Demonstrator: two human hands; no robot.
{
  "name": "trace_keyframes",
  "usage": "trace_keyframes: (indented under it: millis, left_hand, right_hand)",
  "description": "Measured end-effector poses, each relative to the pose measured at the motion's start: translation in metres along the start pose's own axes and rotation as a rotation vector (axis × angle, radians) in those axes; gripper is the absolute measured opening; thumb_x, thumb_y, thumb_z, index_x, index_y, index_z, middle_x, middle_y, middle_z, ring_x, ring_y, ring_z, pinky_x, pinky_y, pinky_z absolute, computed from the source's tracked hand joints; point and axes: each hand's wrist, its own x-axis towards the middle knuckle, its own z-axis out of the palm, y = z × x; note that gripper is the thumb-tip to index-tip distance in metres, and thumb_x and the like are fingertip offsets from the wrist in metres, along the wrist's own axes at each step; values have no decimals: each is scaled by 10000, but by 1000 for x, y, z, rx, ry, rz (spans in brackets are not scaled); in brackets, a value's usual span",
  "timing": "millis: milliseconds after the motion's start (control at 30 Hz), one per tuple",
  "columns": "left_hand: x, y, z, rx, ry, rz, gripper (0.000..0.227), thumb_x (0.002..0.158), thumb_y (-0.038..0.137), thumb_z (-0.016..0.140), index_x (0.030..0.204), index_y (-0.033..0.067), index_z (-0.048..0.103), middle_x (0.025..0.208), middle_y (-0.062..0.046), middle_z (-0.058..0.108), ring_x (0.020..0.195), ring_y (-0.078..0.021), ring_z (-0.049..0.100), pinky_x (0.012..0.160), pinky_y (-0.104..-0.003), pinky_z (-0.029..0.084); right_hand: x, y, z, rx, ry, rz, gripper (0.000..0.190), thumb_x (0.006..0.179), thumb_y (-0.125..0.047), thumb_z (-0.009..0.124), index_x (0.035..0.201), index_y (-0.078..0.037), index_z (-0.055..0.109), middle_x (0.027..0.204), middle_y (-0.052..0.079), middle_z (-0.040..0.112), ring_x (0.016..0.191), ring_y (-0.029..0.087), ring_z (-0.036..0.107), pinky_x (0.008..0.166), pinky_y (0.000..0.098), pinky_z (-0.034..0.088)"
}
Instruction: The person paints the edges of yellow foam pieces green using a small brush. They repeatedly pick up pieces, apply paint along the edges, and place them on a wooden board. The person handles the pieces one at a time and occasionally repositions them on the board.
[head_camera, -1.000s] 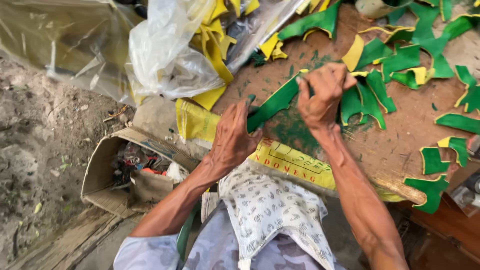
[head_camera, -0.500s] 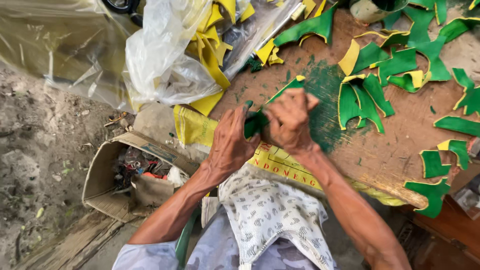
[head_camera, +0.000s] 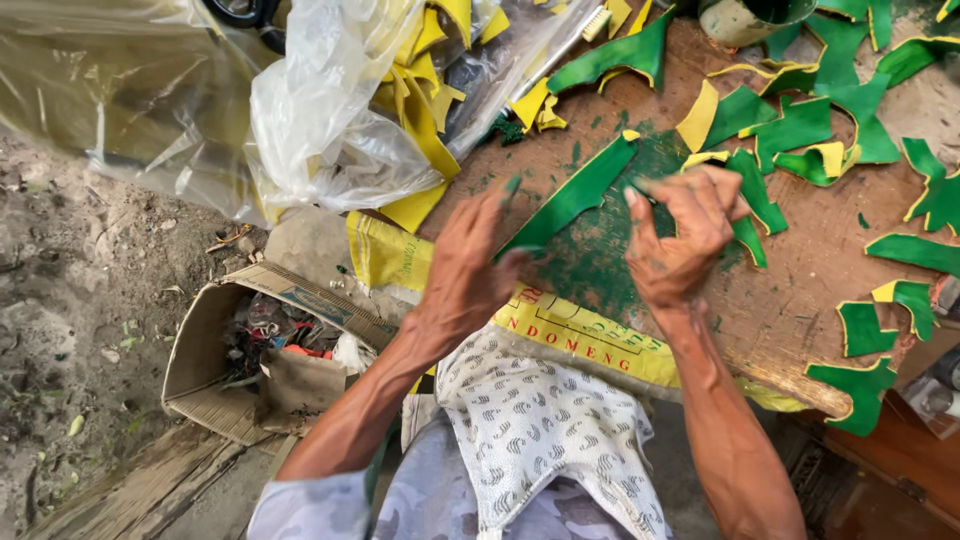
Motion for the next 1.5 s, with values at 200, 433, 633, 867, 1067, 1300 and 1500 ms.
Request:
trace_keyframes:
  millis: [200, 433, 633, 867, 1067, 1300, 1500]
  left_hand:
    - [-40, -8, -23, 116, -27, -110, 619, 740, -26, 813, 1317, 25, 594, 1105, -110, 716, 1004, -325, 623, 897, -424, 491]
    - [-47, -7, -25, 36, 18, -76, 595, 753, -64, 777, 1317, -8, 595, 1086, -140, 704, 975, -332, 642, 844, -402, 529]
    - [-43, -16, -23, 94, 16, -56, 525, 756, -59, 804, 1246, 12, 626, 981, -110, 712, 893, -322, 632, 801, -421, 489]
    - [-32, -15, -26, 26, -2, -126, 511, 727, -49, 798, 1183, 8, 575, 930, -86, 734, 882, -330, 640, 796, -397, 486]
    - [-28, -15, -28, 8, -17, -119, 487, 726, -40, 796, 1148, 2, 557, 925, -90, 737, 897, -337, 656, 817, -407, 483]
    - [-31, -10, -30, 22, -45, -167, 511, 714, -45, 798, 1172, 11, 578, 924, -120, 724, 902, -341, 661, 796, -434, 506]
    - [-18, 1, -44, 53, -136, -230, 576, 773, -70, 741, 1314, 9, 562, 1019, -151, 710, 944, -371, 663, 799, -444, 519]
  right_hand:
    - [-25, 0, 13, 9, -75, -21, 124, 900, -160, 834, 963, -96, 748, 930, 36, 666, 1068, 259, 563, 999, 428, 341]
    - [-27, -64, 29, 154, -234, -102, 124, 838, -103, 815, 939, -85, 745, 918, 36, 674, 1019, 241, 580, 978, 418, 325]
    - [-43, -70, 36, 187, -229, -135, 153, 819, -102, 820, 950, -86, 742, 932, 25, 668, 1032, 255, 581, 979, 422, 331]
    - [-11, -58, 53, 68, -237, -200, 113, 895, -125, 732, 793, -98, 689, 809, 34, 617, 942, 237, 552, 976, 419, 349]
    - [18, -33, 40, -76, -75, -149, 193, 993, -217, 728, 848, -99, 680, 896, 76, 636, 1049, 279, 537, 971, 436, 287]
    - [32, -20, 29, -228, -2, -84, 116, 909, -85, 803, 903, -93, 688, 942, 91, 637, 1080, 299, 551, 987, 444, 286]
    - [-18, 19, -25, -80, 33, 0, 89, 989, -73, 824, 1048, -66, 758, 1005, 54, 679, 1147, 258, 567, 1064, 405, 361]
